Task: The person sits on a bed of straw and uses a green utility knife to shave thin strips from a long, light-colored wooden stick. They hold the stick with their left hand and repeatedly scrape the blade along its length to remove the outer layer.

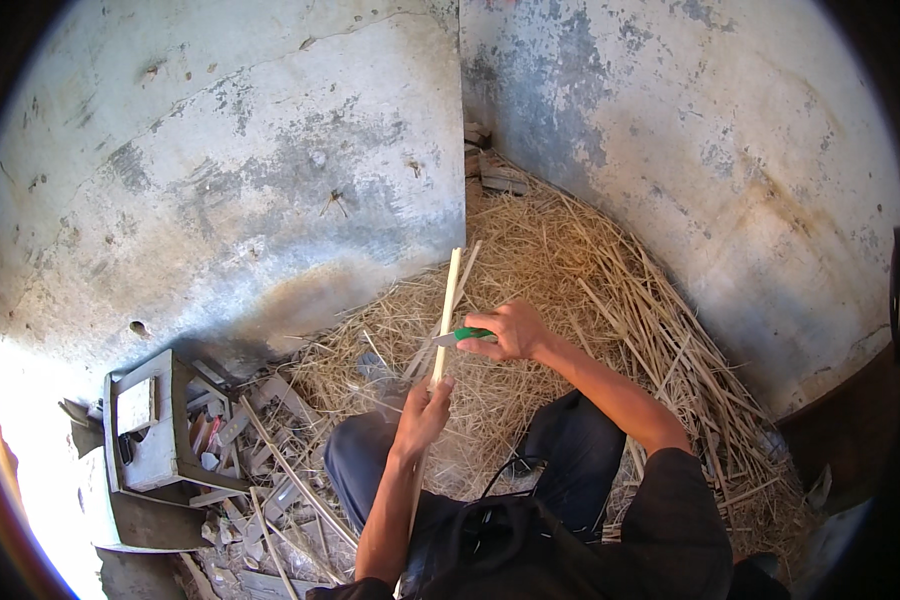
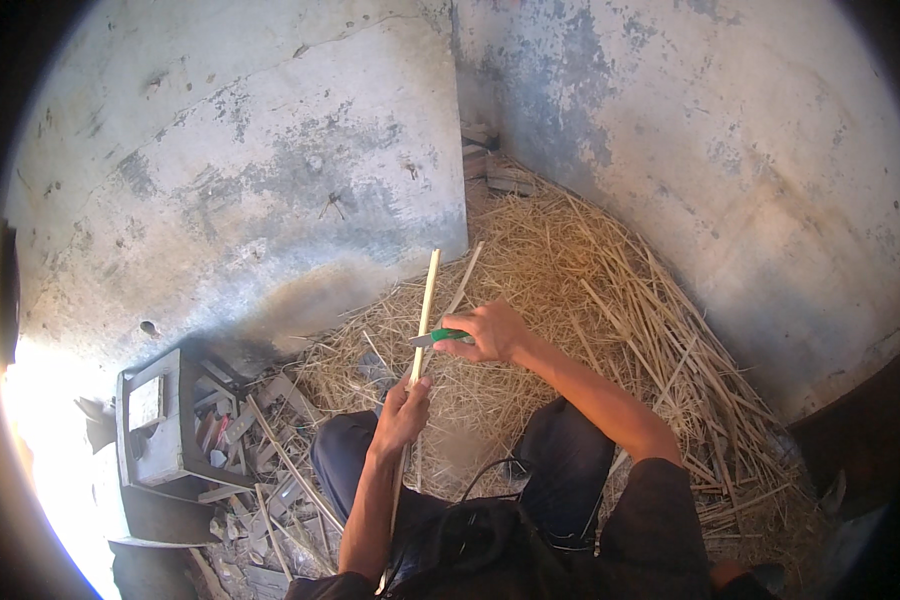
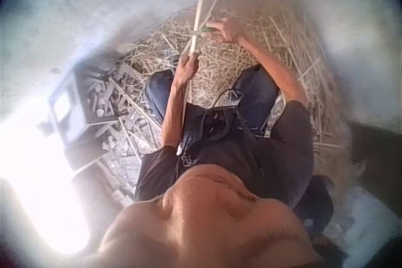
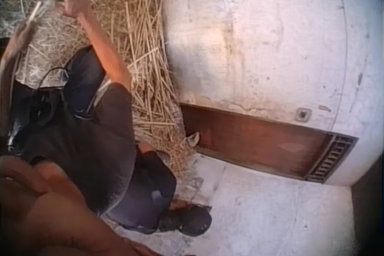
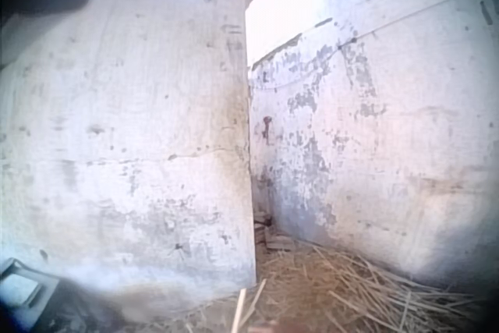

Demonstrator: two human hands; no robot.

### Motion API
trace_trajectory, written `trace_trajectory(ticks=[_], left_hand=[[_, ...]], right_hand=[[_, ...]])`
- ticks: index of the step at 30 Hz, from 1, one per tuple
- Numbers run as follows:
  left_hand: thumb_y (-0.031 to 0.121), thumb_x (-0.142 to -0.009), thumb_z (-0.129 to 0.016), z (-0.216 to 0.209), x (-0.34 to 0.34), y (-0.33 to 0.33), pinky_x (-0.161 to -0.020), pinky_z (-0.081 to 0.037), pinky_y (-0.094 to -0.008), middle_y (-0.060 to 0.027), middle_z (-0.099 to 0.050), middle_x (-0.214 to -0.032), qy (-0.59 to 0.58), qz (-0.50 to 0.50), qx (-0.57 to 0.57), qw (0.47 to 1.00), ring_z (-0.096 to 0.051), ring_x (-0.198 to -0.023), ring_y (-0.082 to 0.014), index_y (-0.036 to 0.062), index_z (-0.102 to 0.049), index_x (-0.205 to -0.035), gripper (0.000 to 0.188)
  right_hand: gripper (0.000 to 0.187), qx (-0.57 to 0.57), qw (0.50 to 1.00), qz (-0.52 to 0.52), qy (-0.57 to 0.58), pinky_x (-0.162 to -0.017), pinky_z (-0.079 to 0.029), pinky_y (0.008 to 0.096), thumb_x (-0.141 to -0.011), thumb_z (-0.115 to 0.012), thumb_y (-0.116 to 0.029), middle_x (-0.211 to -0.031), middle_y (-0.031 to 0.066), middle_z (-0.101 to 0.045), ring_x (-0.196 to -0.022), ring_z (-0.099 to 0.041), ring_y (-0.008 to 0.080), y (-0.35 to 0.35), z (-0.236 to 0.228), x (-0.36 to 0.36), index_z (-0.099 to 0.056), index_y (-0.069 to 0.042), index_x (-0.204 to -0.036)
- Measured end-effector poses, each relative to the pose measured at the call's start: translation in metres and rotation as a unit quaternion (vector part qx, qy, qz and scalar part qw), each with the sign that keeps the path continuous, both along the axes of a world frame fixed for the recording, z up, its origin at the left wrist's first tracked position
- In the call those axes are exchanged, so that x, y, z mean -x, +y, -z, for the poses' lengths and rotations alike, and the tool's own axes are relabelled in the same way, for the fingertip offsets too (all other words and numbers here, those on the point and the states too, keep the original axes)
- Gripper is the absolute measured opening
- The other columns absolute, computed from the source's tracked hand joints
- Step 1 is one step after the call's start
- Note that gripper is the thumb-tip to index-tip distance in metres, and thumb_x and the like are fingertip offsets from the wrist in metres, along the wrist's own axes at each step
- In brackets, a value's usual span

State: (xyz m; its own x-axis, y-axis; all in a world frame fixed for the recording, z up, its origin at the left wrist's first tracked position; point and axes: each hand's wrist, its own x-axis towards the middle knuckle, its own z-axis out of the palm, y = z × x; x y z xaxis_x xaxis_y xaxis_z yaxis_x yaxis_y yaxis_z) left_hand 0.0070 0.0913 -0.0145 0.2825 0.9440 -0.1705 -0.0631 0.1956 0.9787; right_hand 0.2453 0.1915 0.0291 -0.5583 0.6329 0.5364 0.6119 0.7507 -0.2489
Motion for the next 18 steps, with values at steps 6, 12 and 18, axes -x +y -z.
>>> trace_trajectory(ticks=[6,12,18], left_hand=[[0.035,-0.113,-0.055,0.0,0.003,0.0,-0.05,-0.032,-0.0252,0.009,-0.044,-0.068,-0.011,0.01,0.011,1.0,-0.04,-0.056,-0.0032,0.0107,-0.055,-0.091,0.033],[0.035,-0.113,-0.055,0.003,0.004,-0.002,-0.05,-0.031,-0.0251,0.009,-0.044,-0.068,-0.006,0.013,0.01,1.0,-0.04,-0.056,-0.0029,0.0109,-0.055,-0.091,0.032],[0.036,-0.113,-0.056,0.003,0.005,-0.007,-0.05,-0.032,-0.0249,0.0092,-0.044,-0.069,-0.002,0.043,0.026,0.999,-0.04,-0.056,-0.0031,0.0109,-0.056,-0.092,0.032]], right_hand=[[0.046,-0.005,1.0,0.004,-0.024,-0.044,-0.049,0.0374,-0.099,-0.064,-0.064,-0.059,-0.0023,-0.066,-0.048,-0.066,0.019,0.003,-0.004,-0.001,-0.075,-0.021,-0.089],[0.046,-0.048,0.999,0.025,0.007,-0.04,-0.042,0.0341,-0.098,-0.069,-0.06,-0.058,0.0003,-0.064,-0.043,-0.058,0.0158,0.017,0.005,-0.011,-0.076,-0.015,-0.087],[0.055,0.082,0.988,0.054,0.118,-0.04,-0.037,0.0297,-0.101,-0.062,-0.066,-0.057,-0.0024,-0.056,-0.041,-0.043,0.0106,0.041,0.008,-0.031,-0.077,-0.014,-0.091]])
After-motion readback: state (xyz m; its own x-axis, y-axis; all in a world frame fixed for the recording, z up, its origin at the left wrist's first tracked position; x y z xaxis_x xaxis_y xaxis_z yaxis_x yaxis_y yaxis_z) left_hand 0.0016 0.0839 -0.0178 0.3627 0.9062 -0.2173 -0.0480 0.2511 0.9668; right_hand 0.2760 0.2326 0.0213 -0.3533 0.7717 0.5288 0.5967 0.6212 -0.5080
